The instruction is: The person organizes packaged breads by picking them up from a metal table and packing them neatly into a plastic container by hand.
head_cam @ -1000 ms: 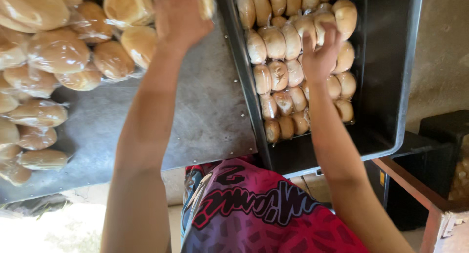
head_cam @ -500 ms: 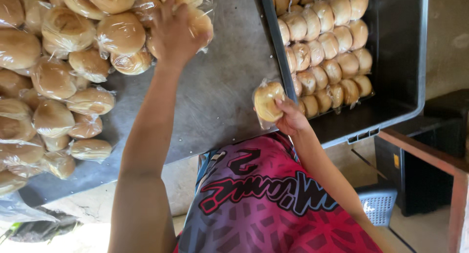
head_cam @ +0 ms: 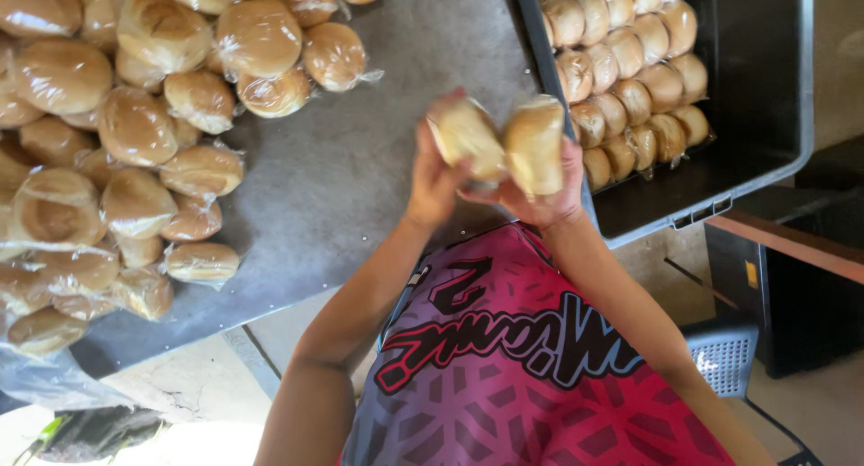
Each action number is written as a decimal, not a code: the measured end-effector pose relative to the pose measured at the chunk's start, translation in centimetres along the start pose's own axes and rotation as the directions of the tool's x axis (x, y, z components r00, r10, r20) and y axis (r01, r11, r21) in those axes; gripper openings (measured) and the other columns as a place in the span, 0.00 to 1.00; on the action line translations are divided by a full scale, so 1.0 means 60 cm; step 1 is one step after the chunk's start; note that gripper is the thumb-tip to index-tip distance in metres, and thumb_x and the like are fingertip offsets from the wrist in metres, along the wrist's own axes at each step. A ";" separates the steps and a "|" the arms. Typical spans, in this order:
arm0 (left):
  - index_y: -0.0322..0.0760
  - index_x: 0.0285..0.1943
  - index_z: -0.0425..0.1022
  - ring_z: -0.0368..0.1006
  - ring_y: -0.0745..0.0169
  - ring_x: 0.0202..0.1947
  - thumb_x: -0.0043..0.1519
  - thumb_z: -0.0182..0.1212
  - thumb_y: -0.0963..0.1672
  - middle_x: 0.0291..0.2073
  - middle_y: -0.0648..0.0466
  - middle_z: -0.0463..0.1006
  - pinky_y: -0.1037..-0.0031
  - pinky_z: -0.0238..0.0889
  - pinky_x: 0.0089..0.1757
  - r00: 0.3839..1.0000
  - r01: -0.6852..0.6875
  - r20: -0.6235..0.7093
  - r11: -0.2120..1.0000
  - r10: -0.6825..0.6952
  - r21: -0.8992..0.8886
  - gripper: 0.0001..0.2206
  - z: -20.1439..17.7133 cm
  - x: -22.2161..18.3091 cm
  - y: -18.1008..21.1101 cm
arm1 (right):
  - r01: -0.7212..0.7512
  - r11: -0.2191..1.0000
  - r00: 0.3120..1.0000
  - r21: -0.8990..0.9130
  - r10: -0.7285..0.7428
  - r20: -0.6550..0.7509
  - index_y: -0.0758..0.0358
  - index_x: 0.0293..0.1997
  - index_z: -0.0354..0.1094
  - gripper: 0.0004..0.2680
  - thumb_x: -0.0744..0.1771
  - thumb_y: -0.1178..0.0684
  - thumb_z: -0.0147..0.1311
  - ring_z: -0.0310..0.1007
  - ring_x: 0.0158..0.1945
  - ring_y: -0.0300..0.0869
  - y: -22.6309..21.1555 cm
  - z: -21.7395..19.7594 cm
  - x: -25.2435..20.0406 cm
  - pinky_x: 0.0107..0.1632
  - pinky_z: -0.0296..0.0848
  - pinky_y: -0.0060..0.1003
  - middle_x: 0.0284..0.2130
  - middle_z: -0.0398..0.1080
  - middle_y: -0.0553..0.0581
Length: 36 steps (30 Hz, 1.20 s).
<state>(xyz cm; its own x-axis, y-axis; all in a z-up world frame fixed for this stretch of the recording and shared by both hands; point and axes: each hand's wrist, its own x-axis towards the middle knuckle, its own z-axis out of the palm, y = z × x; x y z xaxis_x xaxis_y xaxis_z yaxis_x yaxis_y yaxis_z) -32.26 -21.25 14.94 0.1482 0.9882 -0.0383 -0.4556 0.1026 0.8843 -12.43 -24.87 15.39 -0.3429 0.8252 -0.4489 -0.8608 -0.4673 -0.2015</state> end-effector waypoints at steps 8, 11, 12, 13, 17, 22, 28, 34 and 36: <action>0.48 0.72 0.71 0.57 0.40 0.75 0.64 0.75 0.52 0.74 0.44 0.61 0.51 0.53 0.70 0.971 -0.239 0.230 0.169 0.072 0.956 0.28 -0.152 0.067 0.134 | -0.001 0.999 0.982 -0.055 0.012 0.189 0.52 0.72 0.59 0.35 0.62 0.20 0.46 0.64 0.66 0.73 0.010 -0.045 -0.057 0.46 0.68 0.77 0.69 0.65 0.59; 0.39 0.76 0.62 0.56 0.28 0.67 0.54 0.78 0.49 0.70 0.35 0.58 0.46 0.57 0.60 0.968 0.048 0.027 -0.289 0.251 0.956 0.40 -0.254 0.157 0.161 | -0.022 1.000 0.989 -0.001 0.022 0.145 0.57 0.73 0.59 0.35 0.63 0.22 0.46 0.65 0.65 0.69 -0.011 -0.068 -0.060 0.47 0.70 0.77 0.67 0.66 0.59; 0.36 0.78 0.59 0.58 0.29 0.65 0.50 0.77 0.48 0.70 0.36 0.59 0.47 0.58 0.57 0.968 0.095 -0.016 -0.307 0.251 0.947 0.44 -0.278 0.169 0.166 | -0.072 0.993 0.984 0.095 0.055 0.168 0.57 0.73 0.59 0.35 0.62 0.24 0.47 0.66 0.67 0.66 -0.019 -0.073 -0.055 0.52 0.71 0.77 0.67 0.66 0.57; 0.36 0.78 0.59 0.58 0.29 0.65 0.50 0.77 0.48 0.70 0.36 0.59 0.47 0.58 0.57 0.970 0.084 -0.006 -0.310 0.245 0.947 0.44 -0.295 0.175 0.165 | -0.063 0.993 0.985 0.103 0.045 0.167 0.57 0.73 0.59 0.35 0.62 0.24 0.47 0.66 0.67 0.66 -0.020 -0.077 -0.053 0.52 0.71 0.77 0.67 0.66 0.57; 0.44 0.73 0.61 0.63 0.40 0.66 0.53 0.81 0.47 0.65 0.48 0.67 0.52 0.63 0.61 0.957 0.206 -0.192 -0.041 0.217 0.978 0.39 -0.332 0.188 0.141 | 0.095 0.993 0.995 -0.065 -0.097 -0.031 0.63 0.72 0.59 0.34 0.65 0.26 0.50 0.66 0.66 0.54 -0.036 -0.090 -0.054 0.66 0.67 0.59 0.63 0.66 0.61; 0.41 0.74 0.48 0.61 0.59 0.64 0.60 0.75 0.35 0.65 0.51 0.60 0.67 0.61 0.66 0.949 -0.116 -0.183 0.827 0.255 0.550 0.39 -0.256 0.128 0.122 | 0.151 0.988 0.988 0.011 -0.151 0.032 0.60 0.69 0.58 0.30 0.63 0.32 0.54 0.66 0.65 0.57 -0.132 -0.049 -0.091 0.63 0.68 0.63 0.63 0.66 0.61; 0.39 0.72 0.63 0.62 0.56 0.69 0.57 0.71 0.38 0.71 0.51 0.60 0.66 0.61 0.67 0.964 -0.145 0.266 0.870 0.017 0.471 0.32 0.005 0.325 0.038 | 0.163 0.980 0.986 0.113 -0.165 0.003 0.59 0.73 0.54 0.31 0.63 0.39 0.57 0.65 0.68 0.55 -0.251 -0.136 -0.033 0.63 0.70 0.63 0.65 0.65 0.60; 0.53 0.63 0.72 0.67 0.41 0.61 0.56 0.60 0.42 0.65 0.51 0.68 0.57 0.64 0.55 0.821 -0.133 0.071 -0.068 -0.566 0.989 0.23 0.189 0.621 -0.203 | 0.231 0.578 0.685 -0.783 -0.668 -0.291 0.61 0.73 0.44 0.31 0.65 0.52 0.63 0.45 0.75 0.47 -0.357 -0.195 0.167 0.71 0.63 0.47 0.74 0.42 0.65; 0.50 0.67 0.70 0.63 0.33 0.63 0.66 0.56 0.49 0.67 0.44 0.66 0.54 0.58 0.60 0.705 -0.157 -0.034 -0.203 -0.708 0.967 0.19 0.176 0.648 -0.280 | 0.103 -0.010 0.646 -0.995 -0.760 0.074 0.62 0.65 0.65 0.21 0.65 0.52 0.67 0.58 0.76 0.54 -0.383 -0.197 0.222 0.76 0.67 0.48 0.76 0.45 0.67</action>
<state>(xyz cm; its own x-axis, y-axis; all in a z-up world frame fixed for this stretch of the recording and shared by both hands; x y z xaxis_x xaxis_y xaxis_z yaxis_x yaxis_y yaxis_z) -9.58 14.22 3.53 0.3969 0.6284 -0.6690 0.9177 -0.2856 0.2762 7.25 -6.89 3.79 0.4043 0.9118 -0.0721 0.3468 -0.2258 -0.9103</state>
